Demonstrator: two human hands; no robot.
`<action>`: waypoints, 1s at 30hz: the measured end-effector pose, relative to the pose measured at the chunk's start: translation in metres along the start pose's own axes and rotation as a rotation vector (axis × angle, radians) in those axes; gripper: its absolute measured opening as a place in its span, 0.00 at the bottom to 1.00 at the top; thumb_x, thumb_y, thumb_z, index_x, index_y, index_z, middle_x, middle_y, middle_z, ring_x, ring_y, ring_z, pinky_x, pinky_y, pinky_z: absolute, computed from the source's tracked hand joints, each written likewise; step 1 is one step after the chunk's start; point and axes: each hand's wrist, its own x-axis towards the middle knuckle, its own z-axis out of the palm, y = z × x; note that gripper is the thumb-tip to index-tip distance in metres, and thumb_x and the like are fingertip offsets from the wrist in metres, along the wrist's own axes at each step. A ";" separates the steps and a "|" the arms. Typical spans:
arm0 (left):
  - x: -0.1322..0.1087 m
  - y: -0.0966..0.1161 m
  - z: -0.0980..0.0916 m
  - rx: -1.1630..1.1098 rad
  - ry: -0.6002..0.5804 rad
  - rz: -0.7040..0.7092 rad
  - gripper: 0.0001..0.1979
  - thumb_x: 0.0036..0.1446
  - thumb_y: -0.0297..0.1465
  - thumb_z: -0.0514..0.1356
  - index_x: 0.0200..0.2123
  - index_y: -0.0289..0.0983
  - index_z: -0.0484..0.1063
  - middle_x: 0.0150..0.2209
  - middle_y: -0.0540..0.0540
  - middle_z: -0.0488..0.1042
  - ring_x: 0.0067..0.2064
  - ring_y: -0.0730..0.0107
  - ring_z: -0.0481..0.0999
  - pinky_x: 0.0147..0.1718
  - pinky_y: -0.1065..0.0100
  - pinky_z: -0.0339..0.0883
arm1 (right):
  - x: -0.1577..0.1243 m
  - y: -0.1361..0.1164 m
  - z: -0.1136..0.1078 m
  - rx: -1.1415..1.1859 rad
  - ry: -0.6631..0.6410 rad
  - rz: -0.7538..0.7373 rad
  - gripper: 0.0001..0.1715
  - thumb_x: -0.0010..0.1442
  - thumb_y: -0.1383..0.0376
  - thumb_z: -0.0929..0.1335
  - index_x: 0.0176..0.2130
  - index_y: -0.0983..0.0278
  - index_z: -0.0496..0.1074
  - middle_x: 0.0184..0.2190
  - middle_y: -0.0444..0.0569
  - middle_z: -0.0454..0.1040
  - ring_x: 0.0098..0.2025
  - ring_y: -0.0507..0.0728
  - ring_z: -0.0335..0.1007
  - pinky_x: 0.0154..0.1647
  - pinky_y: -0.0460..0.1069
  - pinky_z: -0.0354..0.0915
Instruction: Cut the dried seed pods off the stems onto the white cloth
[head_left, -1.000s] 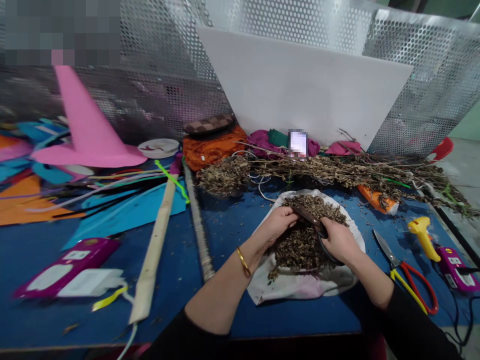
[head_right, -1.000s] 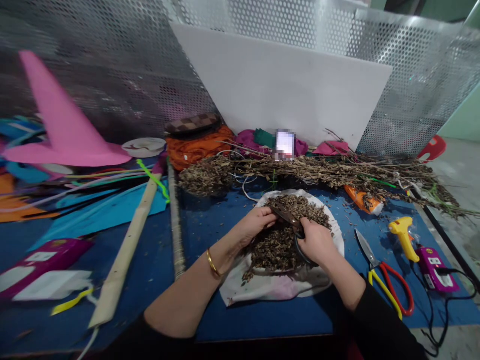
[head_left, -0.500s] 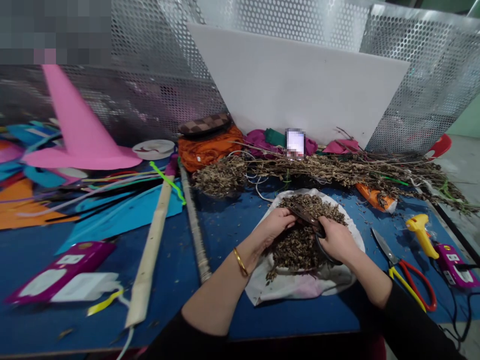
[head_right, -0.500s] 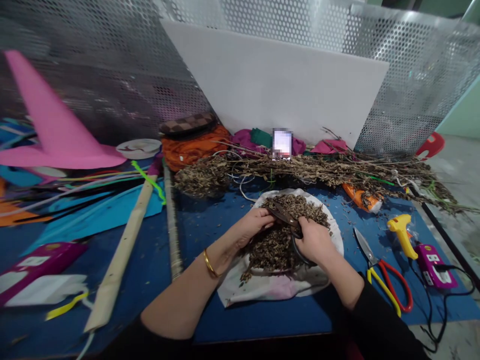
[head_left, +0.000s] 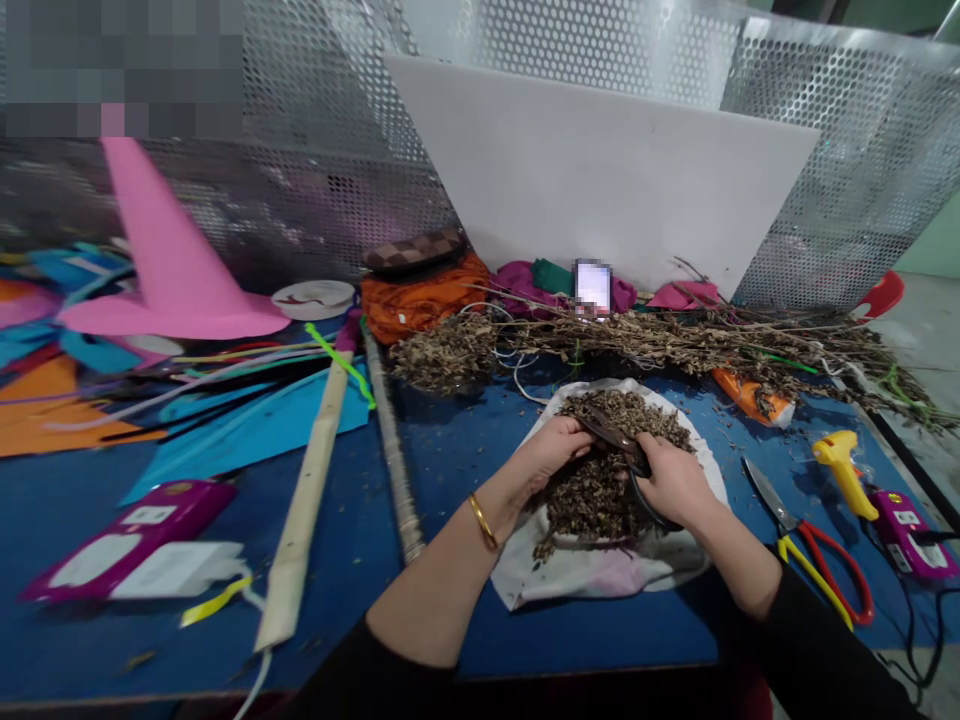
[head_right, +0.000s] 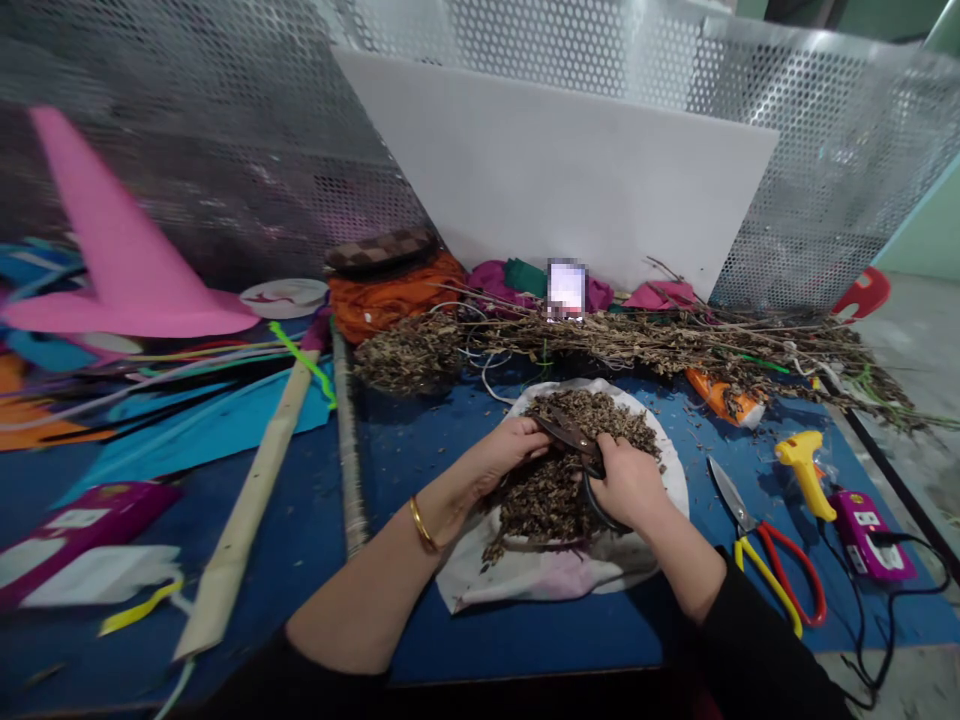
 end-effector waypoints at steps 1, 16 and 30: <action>0.000 0.000 0.000 -0.008 -0.013 -0.007 0.13 0.40 0.38 0.61 0.23 0.32 0.73 0.14 0.54 0.59 0.19 0.80 0.51 0.20 0.73 0.41 | 0.000 0.000 0.000 0.001 -0.008 -0.002 0.20 0.59 0.54 0.62 0.48 0.61 0.63 0.42 0.52 0.73 0.42 0.59 0.70 0.34 0.48 0.56; -0.005 0.006 -0.002 -0.036 -0.006 -0.029 0.15 0.41 0.41 0.61 0.25 0.33 0.72 0.15 0.56 0.57 0.18 0.80 0.49 0.20 0.72 0.38 | 0.003 0.005 -0.001 0.056 -0.031 -0.007 0.17 0.60 0.52 0.63 0.44 0.61 0.65 0.38 0.50 0.75 0.40 0.57 0.71 0.33 0.46 0.54; -0.005 0.007 -0.003 -0.172 0.119 0.051 0.09 0.42 0.33 0.60 0.27 0.33 0.70 0.20 0.54 0.64 0.20 0.82 0.55 0.20 0.75 0.45 | 0.000 0.004 -0.009 0.156 0.017 0.052 0.24 0.57 0.46 0.63 0.46 0.58 0.66 0.38 0.47 0.73 0.36 0.55 0.69 0.31 0.45 0.53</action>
